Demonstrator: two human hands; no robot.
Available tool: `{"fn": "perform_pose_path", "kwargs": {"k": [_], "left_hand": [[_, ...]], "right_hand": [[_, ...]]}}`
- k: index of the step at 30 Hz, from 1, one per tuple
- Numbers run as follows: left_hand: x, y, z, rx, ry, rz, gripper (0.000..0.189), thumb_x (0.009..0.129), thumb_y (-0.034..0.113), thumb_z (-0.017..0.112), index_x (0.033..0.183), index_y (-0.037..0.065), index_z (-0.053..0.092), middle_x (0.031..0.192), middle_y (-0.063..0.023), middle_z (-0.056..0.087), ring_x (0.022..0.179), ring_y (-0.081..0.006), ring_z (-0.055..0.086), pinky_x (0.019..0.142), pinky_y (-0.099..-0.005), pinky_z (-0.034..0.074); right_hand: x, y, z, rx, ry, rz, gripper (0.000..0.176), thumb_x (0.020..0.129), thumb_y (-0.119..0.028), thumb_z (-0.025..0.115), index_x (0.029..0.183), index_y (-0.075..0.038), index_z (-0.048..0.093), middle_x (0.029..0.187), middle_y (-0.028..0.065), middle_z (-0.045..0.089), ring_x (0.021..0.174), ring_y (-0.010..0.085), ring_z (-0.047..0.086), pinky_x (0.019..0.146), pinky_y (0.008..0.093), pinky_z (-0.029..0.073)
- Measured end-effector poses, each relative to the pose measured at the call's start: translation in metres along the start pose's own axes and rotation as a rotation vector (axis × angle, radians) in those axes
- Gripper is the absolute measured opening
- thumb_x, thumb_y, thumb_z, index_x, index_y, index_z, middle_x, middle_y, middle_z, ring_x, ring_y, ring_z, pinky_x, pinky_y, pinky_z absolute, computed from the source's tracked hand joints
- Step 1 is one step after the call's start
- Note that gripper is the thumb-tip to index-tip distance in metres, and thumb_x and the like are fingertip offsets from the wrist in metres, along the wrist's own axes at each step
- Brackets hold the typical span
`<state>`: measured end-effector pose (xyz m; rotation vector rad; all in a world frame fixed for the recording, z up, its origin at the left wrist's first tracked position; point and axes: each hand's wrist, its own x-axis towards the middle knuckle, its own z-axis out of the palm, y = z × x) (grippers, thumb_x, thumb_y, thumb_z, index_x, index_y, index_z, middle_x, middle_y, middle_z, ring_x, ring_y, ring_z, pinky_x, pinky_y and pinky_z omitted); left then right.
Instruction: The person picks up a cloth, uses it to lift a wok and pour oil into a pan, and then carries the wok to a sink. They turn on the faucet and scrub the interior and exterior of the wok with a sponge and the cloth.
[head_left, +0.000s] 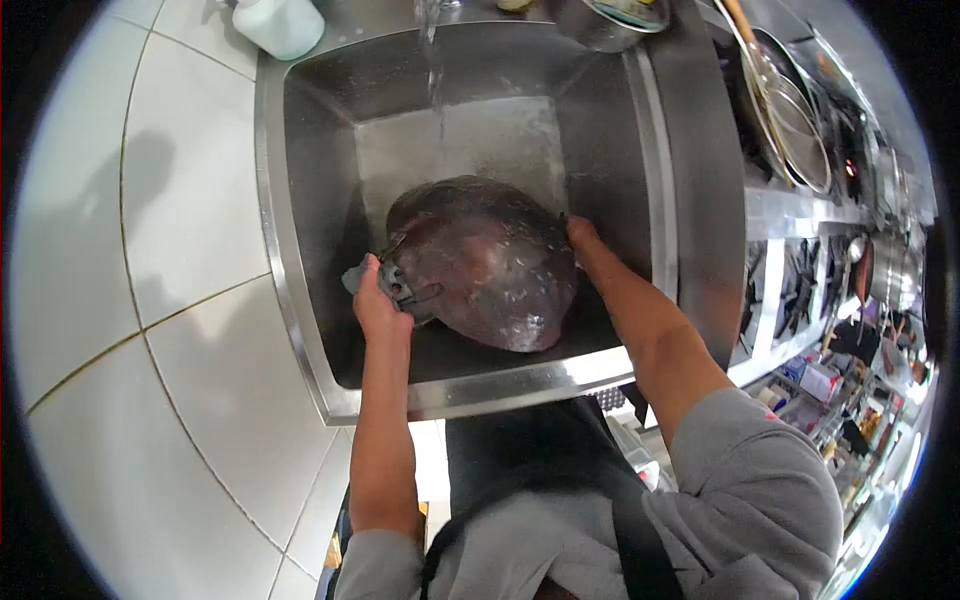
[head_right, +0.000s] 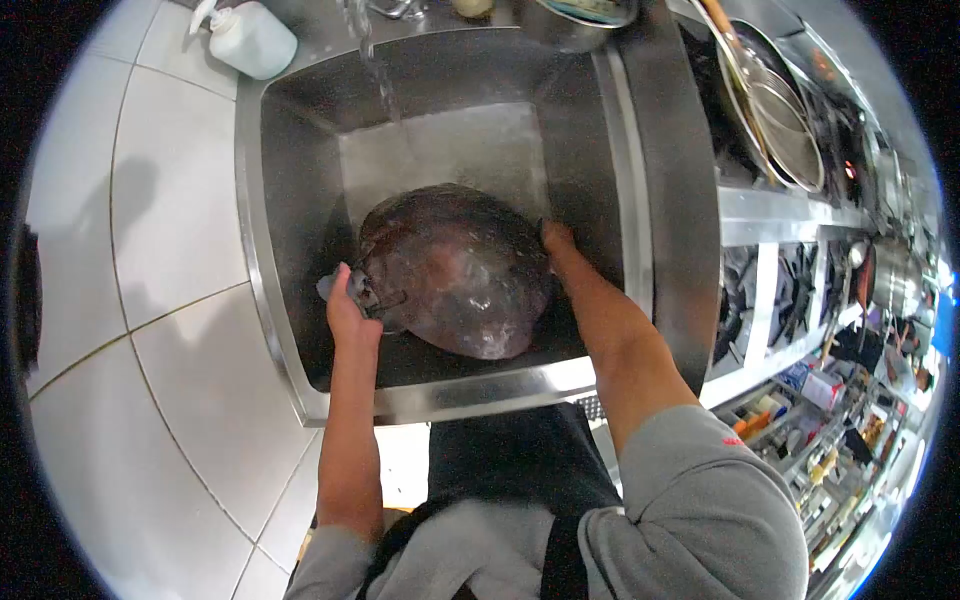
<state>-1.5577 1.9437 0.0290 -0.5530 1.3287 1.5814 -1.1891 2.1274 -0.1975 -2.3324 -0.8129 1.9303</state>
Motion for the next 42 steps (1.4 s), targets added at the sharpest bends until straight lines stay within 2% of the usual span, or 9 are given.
{"fn": "perform_pose_path", "kwargs": {"k": [11, 15, 18, 21, 27, 30, 35, 38, 42], "left_hand": [[0.013, -0.007, -0.021, -0.060, -0.024, -0.030, 0.033, 0.098, 0.027, 0.067, 0.119, 0.002, 0.066, 0.116, -0.0102, 0.070, 0.107, -0.0281, 0.067, 0.096, -0.0469, 0.054], [-0.008, 0.002, 0.002, 0.008, 0.018, 0.044, 0.031, 0.096, 0.023, 0.070, 0.115, 0.000, 0.068, 0.113, -0.0095, 0.071, 0.102, -0.0261, 0.070, 0.093, -0.0421, 0.055], [-0.015, 0.003, 0.013, 0.059, -0.011, 0.038, 0.030, 0.096, 0.022, 0.071, 0.114, -0.001, 0.067, 0.113, -0.0099, 0.071, 0.101, -0.0255, 0.070, 0.090, -0.0426, 0.056], [-0.032, 0.009, 0.021, 0.088, -0.037, 0.033, 0.029, 0.095, 0.020, 0.072, 0.114, -0.001, 0.068, 0.111, -0.0095, 0.071, 0.098, -0.0249, 0.070, 0.087, -0.0431, 0.057], [-0.040, 0.016, 0.031, 0.198, -0.050, 0.096, 0.026, 0.094, 0.018, 0.073, 0.112, 0.000, 0.067, 0.107, -0.0079, 0.070, 0.093, -0.0221, 0.070, 0.082, -0.0416, 0.057], [-0.043, 0.022, 0.039, 0.185, -0.141, 0.117, 0.025, 0.094, 0.017, 0.074, 0.112, 0.002, 0.067, 0.107, -0.0074, 0.070, 0.093, -0.0212, 0.069, 0.080, -0.0402, 0.057], [-0.037, 0.016, 0.012, 0.193, -0.097, 0.138, 0.023, 0.094, 0.017, 0.073, 0.113, 0.005, 0.067, 0.105, -0.0061, 0.070, 0.093, -0.0201, 0.068, 0.077, -0.0377, 0.056], [-0.028, 0.016, -0.005, 0.197, -0.138, 0.112, 0.024, 0.094, 0.017, 0.073, 0.114, 0.005, 0.067, 0.105, -0.0053, 0.070, 0.093, -0.0196, 0.068, 0.077, -0.0369, 0.056], [-0.009, 0.022, -0.011, 0.245, -0.314, 0.126, 0.022, 0.095, 0.017, 0.072, 0.113, 0.006, 0.065, 0.103, -0.0034, 0.070, 0.090, -0.0170, 0.067, 0.074, -0.0342, 0.054]], "right_hand": [[-0.310, 0.004, 0.015, -1.034, 0.142, -0.452, 0.048, 0.103, -0.032, 0.050, 0.137, 0.002, 0.052, 0.129, 0.0357, 0.055, 0.119, 0.0546, 0.055, 0.100, 0.0551, 0.047], [-0.393, -0.025, 0.072, -0.843, 0.397, -1.133, 0.039, 0.090, -0.025, 0.071, 0.118, -0.001, 0.061, 0.129, 0.0293, 0.054, 0.108, 0.0510, 0.058, 0.093, 0.0536, 0.050], [-0.371, -0.079, 0.087, -0.899, 0.062, -1.677, 0.035, 0.089, -0.026, 0.073, 0.114, -0.003, 0.065, 0.125, 0.0240, 0.059, 0.108, 0.0452, 0.059, 0.092, 0.0501, 0.051], [-0.306, -0.102, 0.088, -0.676, 0.350, -0.931, 0.033, 0.086, -0.024, 0.075, 0.114, -0.006, 0.068, 0.118, 0.0180, 0.064, 0.109, 0.0397, 0.059, 0.095, 0.0489, 0.049], [-0.355, -0.112, 0.119, -0.798, 0.131, -1.710, 0.030, 0.084, -0.025, 0.076, 0.111, -0.011, 0.073, 0.110, 0.0173, 0.068, 0.103, 0.0395, 0.063, 0.093, 0.0494, 0.051], [-0.261, -0.162, 0.131, -0.698, 0.146, -1.174, 0.032, 0.092, -0.031, 0.068, 0.110, -0.005, 0.072, 0.110, 0.0208, 0.066, 0.104, 0.0436, 0.060, 0.096, 0.0524, 0.048], [-0.279, -0.091, 0.090, -0.596, 0.478, -1.111, 0.047, 0.101, -0.041, 0.052, 0.116, 0.000, 0.070, 0.122, 0.0262, 0.066, 0.113, 0.0466, 0.061, 0.100, 0.0531, 0.047], [-0.171, -0.026, 0.048, -0.715, 0.590, -0.749, 0.040, 0.102, -0.032, 0.053, 0.118, 0.002, 0.068, 0.120, 0.0251, 0.065, 0.111, 0.0430, 0.062, 0.100, 0.0522, 0.047], [-0.284, -0.126, 0.109, -0.623, 0.305, -1.234, 0.044, 0.099, -0.043, 0.059, 0.116, -0.005, 0.072, 0.124, 0.0234, 0.066, 0.117, 0.0458, 0.060, 0.104, 0.0523, 0.046]]}}
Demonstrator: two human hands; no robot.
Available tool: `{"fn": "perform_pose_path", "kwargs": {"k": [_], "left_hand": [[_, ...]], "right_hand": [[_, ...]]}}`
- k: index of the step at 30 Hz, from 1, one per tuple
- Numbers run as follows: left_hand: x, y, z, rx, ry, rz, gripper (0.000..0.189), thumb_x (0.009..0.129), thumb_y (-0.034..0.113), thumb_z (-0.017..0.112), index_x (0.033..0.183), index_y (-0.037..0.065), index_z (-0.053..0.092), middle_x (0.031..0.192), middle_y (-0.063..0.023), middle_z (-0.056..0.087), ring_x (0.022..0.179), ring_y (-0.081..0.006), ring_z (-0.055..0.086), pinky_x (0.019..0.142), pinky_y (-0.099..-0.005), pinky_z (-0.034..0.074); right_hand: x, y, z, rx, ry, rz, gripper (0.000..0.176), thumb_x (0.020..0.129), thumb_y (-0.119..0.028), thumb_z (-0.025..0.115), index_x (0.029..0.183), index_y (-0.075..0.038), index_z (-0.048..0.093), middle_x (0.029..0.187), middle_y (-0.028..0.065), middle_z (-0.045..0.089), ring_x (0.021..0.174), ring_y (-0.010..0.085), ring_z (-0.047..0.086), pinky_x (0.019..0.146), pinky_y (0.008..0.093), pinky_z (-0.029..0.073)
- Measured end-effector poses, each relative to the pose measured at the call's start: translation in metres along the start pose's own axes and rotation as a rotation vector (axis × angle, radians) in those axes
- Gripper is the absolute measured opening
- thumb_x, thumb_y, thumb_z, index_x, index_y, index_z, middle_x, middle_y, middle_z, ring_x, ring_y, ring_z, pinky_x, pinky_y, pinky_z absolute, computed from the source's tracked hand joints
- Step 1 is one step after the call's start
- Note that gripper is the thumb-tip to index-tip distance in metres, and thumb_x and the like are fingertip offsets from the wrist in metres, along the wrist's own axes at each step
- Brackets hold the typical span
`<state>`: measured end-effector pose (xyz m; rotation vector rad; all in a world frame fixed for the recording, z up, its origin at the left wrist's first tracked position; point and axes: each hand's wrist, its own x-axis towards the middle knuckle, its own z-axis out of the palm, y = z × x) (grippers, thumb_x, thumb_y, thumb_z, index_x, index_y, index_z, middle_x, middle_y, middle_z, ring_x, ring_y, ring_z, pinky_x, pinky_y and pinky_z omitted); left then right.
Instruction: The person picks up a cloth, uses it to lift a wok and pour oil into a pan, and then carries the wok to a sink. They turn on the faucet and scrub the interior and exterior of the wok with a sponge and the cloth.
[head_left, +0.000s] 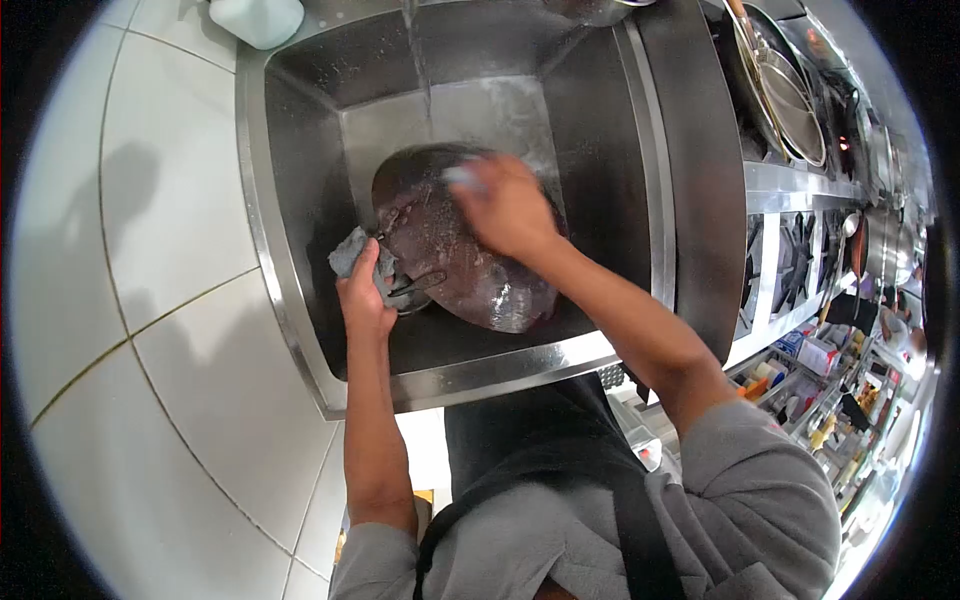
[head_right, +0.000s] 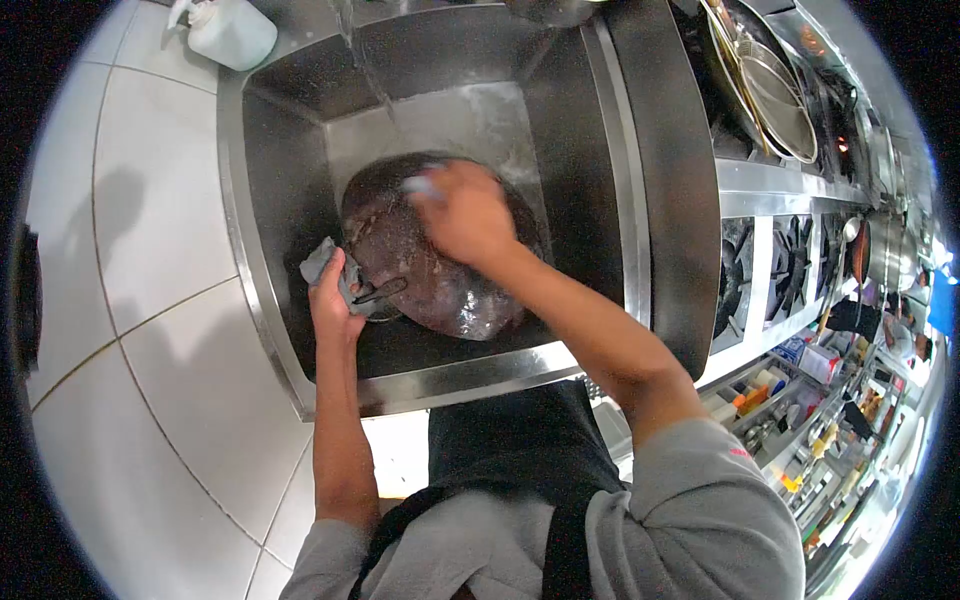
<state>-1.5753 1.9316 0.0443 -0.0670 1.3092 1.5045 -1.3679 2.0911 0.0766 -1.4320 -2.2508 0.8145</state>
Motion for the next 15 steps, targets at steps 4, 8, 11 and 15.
{"fn": "perform_pose_path", "kwargs": {"k": [4, 8, 11, 15], "left_hand": [[-0.007, 0.015, 0.026, 0.067, -0.029, 0.077, 0.019, 0.094, 0.017, 0.072, 0.109, 0.008, 0.063, 0.092, 0.0003, 0.066, 0.075, -0.0123, 0.064, 0.062, -0.0289, 0.050], [0.005, 0.012, 0.015, 0.098, 0.008, 0.154, 0.022, 0.094, 0.012, 0.073, 0.113, 0.007, 0.065, 0.096, 0.0009, 0.068, 0.078, -0.0125, 0.066, 0.064, -0.0294, 0.053], [0.004, 0.015, 0.018, 0.108, 0.091, 0.198, 0.023, 0.093, 0.011, 0.074, 0.114, 0.006, 0.066, 0.097, 0.0006, 0.069, 0.078, -0.0121, 0.066, 0.065, -0.0287, 0.053], [0.017, 0.013, 0.015, 0.079, 0.051, 0.219, 0.023, 0.092, 0.011, 0.075, 0.113, 0.004, 0.067, 0.098, -0.0002, 0.069, 0.080, -0.0113, 0.065, 0.066, -0.0282, 0.052]], "right_hand": [[0.105, 0.020, 0.041, 0.087, -0.194, -0.161, 0.039, 0.093, -0.040, 0.063, 0.116, -0.010, 0.072, 0.116, 0.0211, 0.070, 0.110, 0.0435, 0.065, 0.097, 0.0518, 0.050], [0.105, 0.173, 0.068, 0.119, -0.543, 0.281, 0.036, 0.099, -0.030, 0.057, 0.116, -0.002, 0.071, 0.107, 0.0193, 0.073, 0.094, 0.0342, 0.069, 0.086, 0.0481, 0.053], [0.021, 0.226, 0.050, 0.158, -0.663, 0.555, 0.038, 0.102, -0.030, 0.054, 0.118, 0.001, 0.069, 0.105, 0.0192, 0.073, 0.092, 0.0326, 0.069, 0.083, 0.0467, 0.054], [-0.032, 0.141, -0.015, 0.071, -0.371, 0.660, 0.042, 0.101, -0.035, 0.056, 0.121, 0.000, 0.066, 0.109, 0.0226, 0.070, 0.100, 0.0383, 0.067, 0.088, 0.0481, 0.053]]}}
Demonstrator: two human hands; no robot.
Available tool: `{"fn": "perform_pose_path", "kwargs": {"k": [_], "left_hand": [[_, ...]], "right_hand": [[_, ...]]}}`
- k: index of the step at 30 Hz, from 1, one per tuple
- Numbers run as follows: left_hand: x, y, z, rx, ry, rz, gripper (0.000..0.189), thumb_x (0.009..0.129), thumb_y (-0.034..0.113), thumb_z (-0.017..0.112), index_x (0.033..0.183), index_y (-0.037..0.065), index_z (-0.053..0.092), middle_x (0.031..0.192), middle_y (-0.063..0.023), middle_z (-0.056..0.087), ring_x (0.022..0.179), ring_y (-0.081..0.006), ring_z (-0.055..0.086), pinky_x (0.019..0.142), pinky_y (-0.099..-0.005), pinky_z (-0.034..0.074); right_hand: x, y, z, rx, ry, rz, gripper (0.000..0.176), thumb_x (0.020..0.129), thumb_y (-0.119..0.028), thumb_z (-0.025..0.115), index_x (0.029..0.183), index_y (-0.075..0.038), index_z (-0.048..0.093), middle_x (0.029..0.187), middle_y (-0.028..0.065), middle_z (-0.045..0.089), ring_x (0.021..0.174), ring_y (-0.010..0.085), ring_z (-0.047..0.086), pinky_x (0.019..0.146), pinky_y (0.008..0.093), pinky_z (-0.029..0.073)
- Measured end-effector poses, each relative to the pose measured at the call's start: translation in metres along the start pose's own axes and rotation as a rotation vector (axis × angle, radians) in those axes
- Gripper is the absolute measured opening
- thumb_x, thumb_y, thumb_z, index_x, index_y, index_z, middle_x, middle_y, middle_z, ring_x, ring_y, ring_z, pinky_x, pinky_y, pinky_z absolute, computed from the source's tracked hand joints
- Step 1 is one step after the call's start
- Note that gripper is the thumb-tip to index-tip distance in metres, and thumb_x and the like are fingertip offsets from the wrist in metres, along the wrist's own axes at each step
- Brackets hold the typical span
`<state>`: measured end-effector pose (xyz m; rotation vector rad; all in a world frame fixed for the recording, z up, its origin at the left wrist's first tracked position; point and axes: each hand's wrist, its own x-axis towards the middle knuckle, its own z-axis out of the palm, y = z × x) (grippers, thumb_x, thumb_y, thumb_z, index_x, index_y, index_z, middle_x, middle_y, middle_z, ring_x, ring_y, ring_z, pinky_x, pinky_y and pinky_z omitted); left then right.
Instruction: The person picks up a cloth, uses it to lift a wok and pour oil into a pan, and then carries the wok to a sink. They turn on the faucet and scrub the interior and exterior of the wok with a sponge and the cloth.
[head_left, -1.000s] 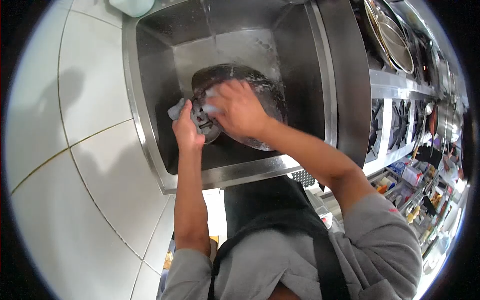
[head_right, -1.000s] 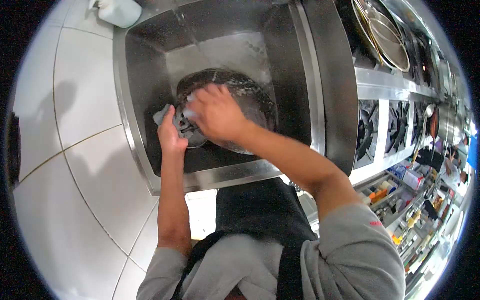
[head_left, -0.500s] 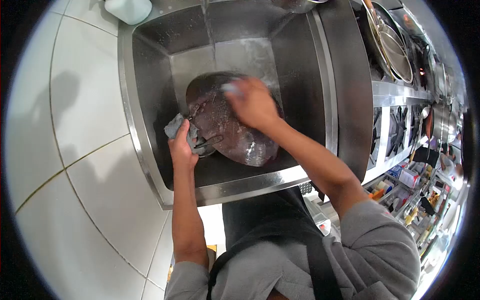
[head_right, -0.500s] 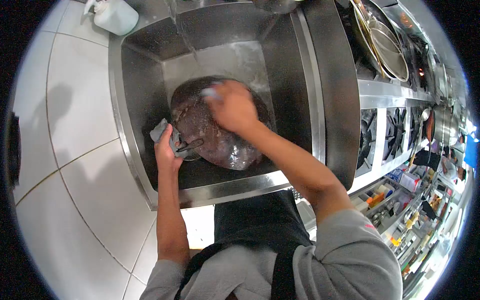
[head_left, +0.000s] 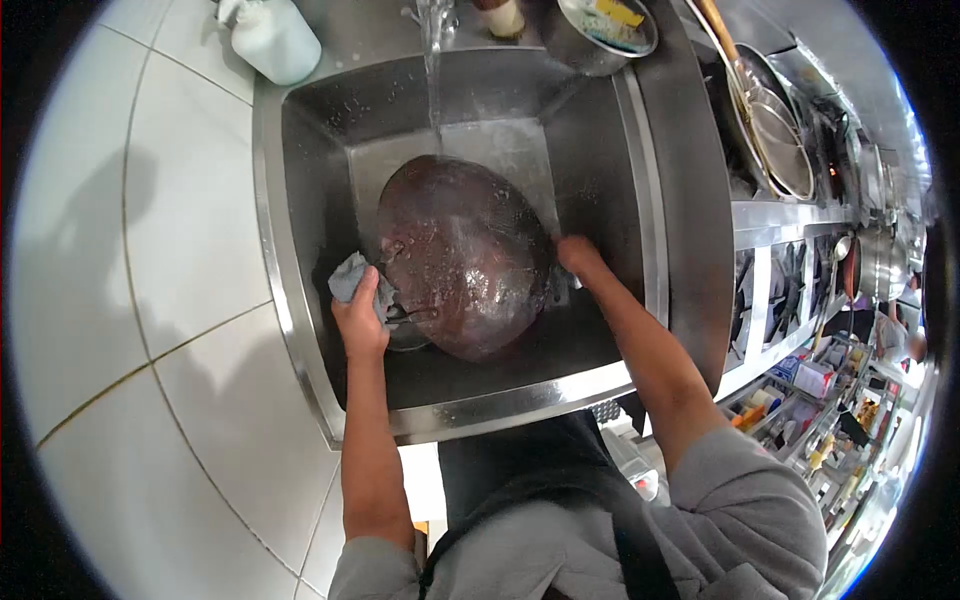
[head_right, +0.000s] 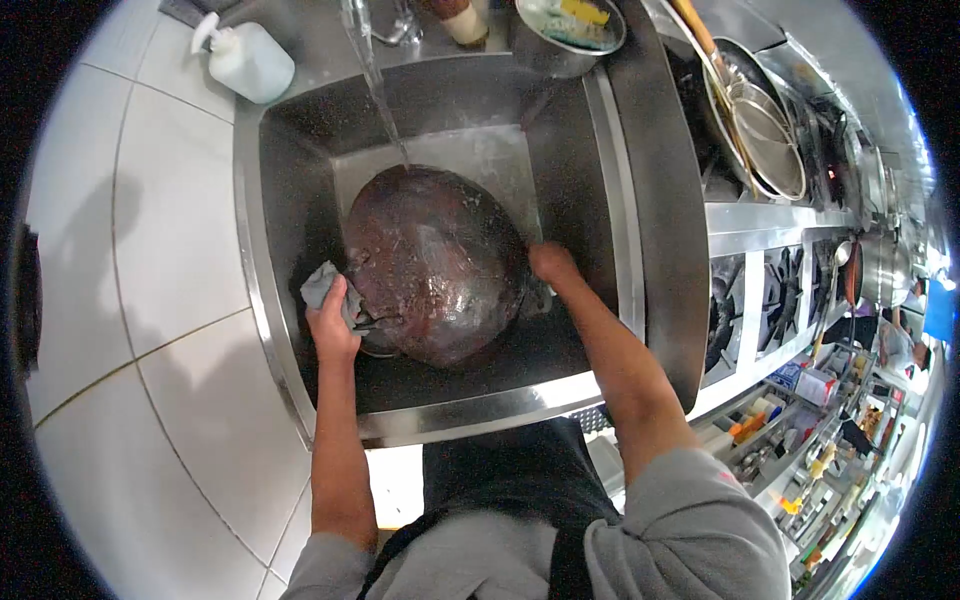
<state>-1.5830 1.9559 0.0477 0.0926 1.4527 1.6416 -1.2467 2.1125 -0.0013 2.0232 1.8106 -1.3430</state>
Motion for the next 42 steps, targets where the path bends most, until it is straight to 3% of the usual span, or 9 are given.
{"fn": "perform_pose_path", "kwargs": {"k": [6, 10, 13, 20, 25, 32, 36, 40, 42], "left_hand": [[0.040, 0.000, 0.029, 0.001, -0.042, 0.042, 0.022, 0.092, 0.014, 0.077, 0.110, 0.005, 0.069, 0.099, 0.0009, 0.069, 0.084, -0.0101, 0.064, 0.069, -0.0285, 0.050], [0.058, 0.007, 0.047, 0.025, -0.080, 0.096, 0.027, 0.092, 0.017, 0.077, 0.114, 0.003, 0.070, 0.103, 0.0000, 0.070, 0.089, -0.0112, 0.064, 0.077, -0.0288, 0.051], [0.073, 0.012, 0.049, 0.085, -0.087, 0.174, 0.029, 0.093, 0.019, 0.076, 0.114, 0.001, 0.071, 0.104, -0.0005, 0.070, 0.091, -0.0112, 0.063, 0.081, -0.0279, 0.050], [0.101, 0.025, 0.044, 0.262, -0.143, 0.194, 0.028, 0.098, 0.027, 0.071, 0.105, 0.000, 0.074, 0.097, 0.0015, 0.069, 0.090, -0.0097, 0.061, 0.079, -0.0278, 0.049], [0.109, 0.033, 0.047, 0.292, -0.173, 0.263, 0.029, 0.097, 0.030, 0.072, 0.102, 0.001, 0.075, 0.095, 0.0008, 0.070, 0.088, -0.0098, 0.061, 0.079, -0.0285, 0.049], [0.130, 0.022, 0.038, 0.325, -0.190, 0.301, 0.035, 0.094, 0.034, 0.076, 0.103, 0.001, 0.075, 0.096, -0.0004, 0.071, 0.088, -0.0114, 0.062, 0.080, -0.0303, 0.049], [0.132, 0.022, 0.036, 0.320, -0.135, 0.209, 0.034, 0.096, 0.032, 0.073, 0.111, 0.001, 0.073, 0.105, -0.0026, 0.071, 0.095, -0.0144, 0.063, 0.085, -0.0315, 0.050], [0.132, 0.011, 0.025, 0.246, -0.048, 0.160, 0.040, 0.093, 0.035, 0.077, 0.110, -0.001, 0.074, 0.102, -0.0035, 0.071, 0.094, -0.0147, 0.063, 0.085, -0.0316, 0.049], [0.130, 0.004, 0.025, 0.158, -0.018, 0.124, 0.045, 0.093, 0.035, 0.077, 0.115, -0.004, 0.071, 0.109, -0.0061, 0.070, 0.099, -0.0158, 0.063, 0.088, -0.0322, 0.049]], "right_hand": [[-0.062, -0.156, -0.172, -0.167, 0.821, -0.596, 0.047, 0.102, -0.042, 0.056, 0.126, -0.002, 0.063, 0.119, 0.0252, 0.066, 0.114, 0.0429, 0.063, 0.096, 0.0486, 0.051], [-0.010, -0.202, -0.264, -0.416, 0.860, -0.623, 0.040, 0.099, -0.037, 0.062, 0.127, -0.008, 0.065, 0.124, 0.0235, 0.065, 0.114, 0.0416, 0.063, 0.097, 0.0472, 0.051], [-0.002, -0.221, -0.267, -0.649, 1.059, -0.959, 0.038, 0.099, -0.038, 0.062, 0.127, -0.012, 0.065, 0.119, 0.0230, 0.067, 0.111, 0.0400, 0.065, 0.093, 0.0465, 0.053], [0.009, -0.266, -0.107, 0.844, -0.438, -0.430, 0.040, 0.104, -0.029, 0.055, 0.125, 0.004, 0.062, 0.120, 0.0191, 0.068, 0.108, 0.0322, 0.068, 0.098, 0.0449, 0.055], [0.044, -0.294, -0.050, 0.861, -0.760, -0.140, 0.039, 0.104, -0.025, 0.055, 0.126, 0.007, 0.059, 0.122, 0.0209, 0.067, 0.113, 0.0323, 0.066, 0.101, 0.0444, 0.054], [0.052, -0.284, -0.059, 0.711, -1.001, -0.189, 0.029, 0.104, -0.026, 0.058, 0.112, -0.001, 0.069, 0.105, 0.0137, 0.075, 0.103, 0.0289, 0.072, 0.095, 0.0411, 0.057], [0.064, -0.280, -0.057, 1.096, -1.002, -0.303, 0.033, 0.104, -0.030, 0.059, 0.110, 0.000, 0.071, 0.098, 0.0117, 0.074, 0.087, 0.0239, 0.071, 0.084, 0.0397, 0.058], [0.025, -0.279, -0.013, 0.465, 0.154, -0.666, 0.032, 0.101, -0.032, 0.060, 0.107, -0.004, 0.073, 0.085, 0.0080, 0.072, 0.085, 0.0306, 0.070, 0.081, 0.0440, 0.055], [0.021, -0.245, 0.010, 0.047, 0.436, -0.803, 0.043, 0.099, -0.040, 0.061, 0.126, -0.008, 0.066, 0.119, 0.0169, 0.067, 0.111, 0.0392, 0.063, 0.099, 0.0462, 0.047]]}}
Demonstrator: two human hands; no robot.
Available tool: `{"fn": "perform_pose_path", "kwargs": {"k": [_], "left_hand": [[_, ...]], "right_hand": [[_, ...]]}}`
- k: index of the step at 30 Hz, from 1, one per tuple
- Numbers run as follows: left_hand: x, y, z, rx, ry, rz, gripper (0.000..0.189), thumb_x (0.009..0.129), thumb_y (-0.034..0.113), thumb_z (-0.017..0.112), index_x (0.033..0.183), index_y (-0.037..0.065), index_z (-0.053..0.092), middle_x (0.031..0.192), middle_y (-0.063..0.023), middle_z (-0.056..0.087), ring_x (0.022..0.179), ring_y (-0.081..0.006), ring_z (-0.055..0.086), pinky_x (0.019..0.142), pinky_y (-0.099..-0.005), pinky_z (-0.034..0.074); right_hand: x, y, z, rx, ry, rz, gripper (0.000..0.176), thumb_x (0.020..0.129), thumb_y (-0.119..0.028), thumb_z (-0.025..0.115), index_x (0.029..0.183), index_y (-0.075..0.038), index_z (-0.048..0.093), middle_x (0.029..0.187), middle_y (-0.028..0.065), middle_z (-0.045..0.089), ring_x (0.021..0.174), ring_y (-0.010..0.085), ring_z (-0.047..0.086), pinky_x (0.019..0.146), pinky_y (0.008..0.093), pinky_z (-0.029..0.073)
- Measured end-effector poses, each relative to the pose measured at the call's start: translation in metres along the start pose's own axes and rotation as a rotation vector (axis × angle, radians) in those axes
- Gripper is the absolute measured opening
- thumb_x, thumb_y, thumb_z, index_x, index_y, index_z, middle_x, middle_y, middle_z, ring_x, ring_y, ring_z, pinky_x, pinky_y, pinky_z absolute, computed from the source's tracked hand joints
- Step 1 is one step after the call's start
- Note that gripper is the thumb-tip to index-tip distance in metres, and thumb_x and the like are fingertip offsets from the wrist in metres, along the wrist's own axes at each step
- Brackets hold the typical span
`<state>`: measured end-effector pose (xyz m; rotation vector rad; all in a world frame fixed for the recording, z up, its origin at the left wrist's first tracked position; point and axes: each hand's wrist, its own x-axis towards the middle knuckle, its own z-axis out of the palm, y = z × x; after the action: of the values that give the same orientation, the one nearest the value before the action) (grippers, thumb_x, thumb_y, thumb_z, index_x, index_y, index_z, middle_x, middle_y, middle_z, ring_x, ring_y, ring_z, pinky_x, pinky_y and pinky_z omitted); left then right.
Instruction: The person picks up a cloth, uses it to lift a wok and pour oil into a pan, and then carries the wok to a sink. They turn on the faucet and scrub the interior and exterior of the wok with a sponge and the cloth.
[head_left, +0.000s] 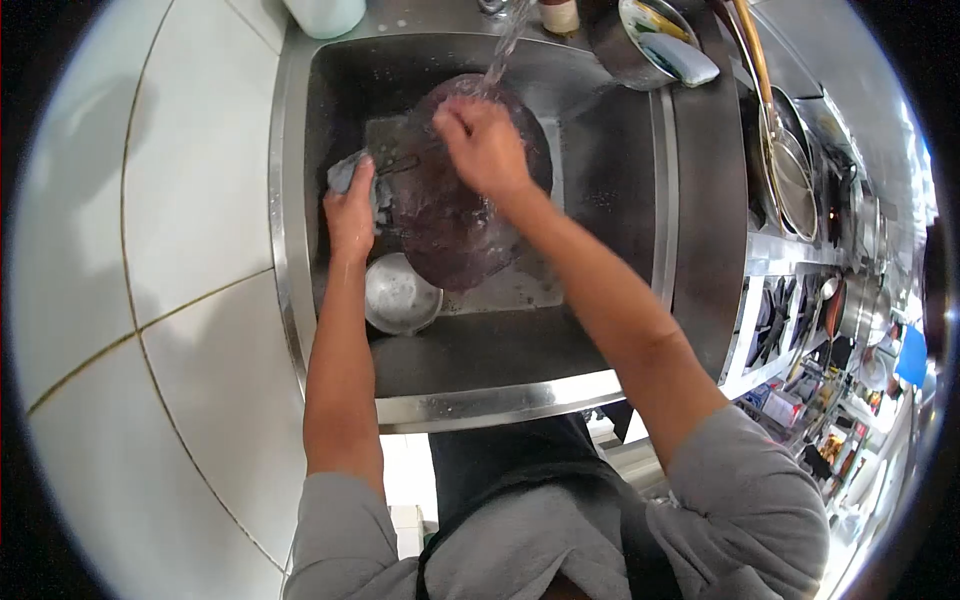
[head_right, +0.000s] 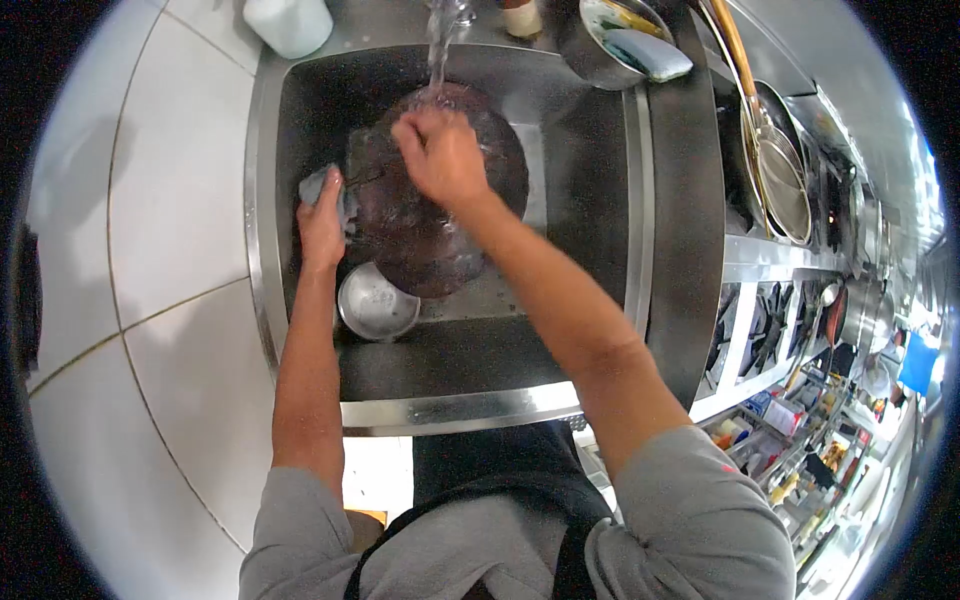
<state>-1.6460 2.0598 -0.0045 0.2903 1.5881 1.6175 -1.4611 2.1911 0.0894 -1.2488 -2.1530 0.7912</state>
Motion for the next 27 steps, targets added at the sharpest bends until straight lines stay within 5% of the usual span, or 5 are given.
{"fn": "perform_pose_path", "kwargs": {"k": [2, 12, 20, 24, 27], "left_hand": [[-0.010, -0.001, 0.000, -0.121, 0.046, -0.029, 0.049, 0.093, 0.034, 0.077, 0.119, -0.006, 0.068, 0.116, -0.0087, 0.069, 0.105, -0.0169, 0.063, 0.091, -0.0329, 0.049], [-0.063, -0.019, 0.005, -0.296, 0.369, -0.286, 0.056, 0.094, 0.041, 0.076, 0.123, -0.005, 0.065, 0.112, -0.0082, 0.067, 0.095, -0.0198, 0.064, 0.085, -0.0377, 0.052], [-0.067, -0.016, 0.011, -0.626, 0.216, -0.417, 0.050, 0.102, 0.042, 0.061, 0.131, 0.001, 0.061, 0.131, -0.0115, 0.066, 0.118, -0.0296, 0.064, 0.107, -0.0465, 0.048], [-0.056, -0.021, 0.015, -0.674, 0.233, -0.470, 0.044, 0.107, 0.037, 0.049, 0.133, 0.004, 0.061, 0.136, -0.0123, 0.064, 0.125, -0.0319, 0.061, 0.110, -0.0495, 0.046], [-0.063, 0.010, 0.036, -0.665, 0.238, -0.502, 0.042, 0.108, 0.036, 0.044, 0.132, 0.006, 0.062, 0.133, -0.0119, 0.066, 0.121, -0.0315, 0.063, 0.108, -0.0502, 0.047]], "right_hand": [[-0.030, 0.036, 0.021, -0.256, 0.131, -0.238, 0.055, 0.098, -0.047, 0.060, 0.141, -0.013, 0.058, 0.144, 0.0223, 0.056, 0.131, 0.0427, 0.053, 0.112, 0.0491, 0.039], [-0.144, 0.102, 0.017, 0.006, 0.212, 0.835, 0.077, 0.100, -0.065, 0.041, 0.155, -0.011, 0.041, 0.158, 0.0256, 0.039, 0.149, 0.0459, 0.031, 0.123, 0.0481, 0.024], [-0.056, 0.033, -0.018, -0.052, 0.169, 0.034, 0.046, 0.101, -0.037, 0.060, 0.134, -0.005, 0.062, 0.139, 0.0206, 0.060, 0.127, 0.0400, 0.057, 0.106, 0.0495, 0.046], [0.036, -0.011, -0.015, 1.434, -0.027, 0.637, 0.032, 0.100, -0.028, 0.060, 0.114, -0.001, 0.072, 0.101, 0.0143, 0.073, 0.096, 0.0262, 0.072, 0.084, 0.0376, 0.057], [0.046, -0.006, -0.013, 0.993, -0.113, 0.343, 0.039, 0.101, -0.034, 0.060, 0.114, 0.001, 0.071, 0.106, 0.0174, 0.074, 0.097, 0.0304, 0.072, 0.086, 0.0419, 0.057]]}}
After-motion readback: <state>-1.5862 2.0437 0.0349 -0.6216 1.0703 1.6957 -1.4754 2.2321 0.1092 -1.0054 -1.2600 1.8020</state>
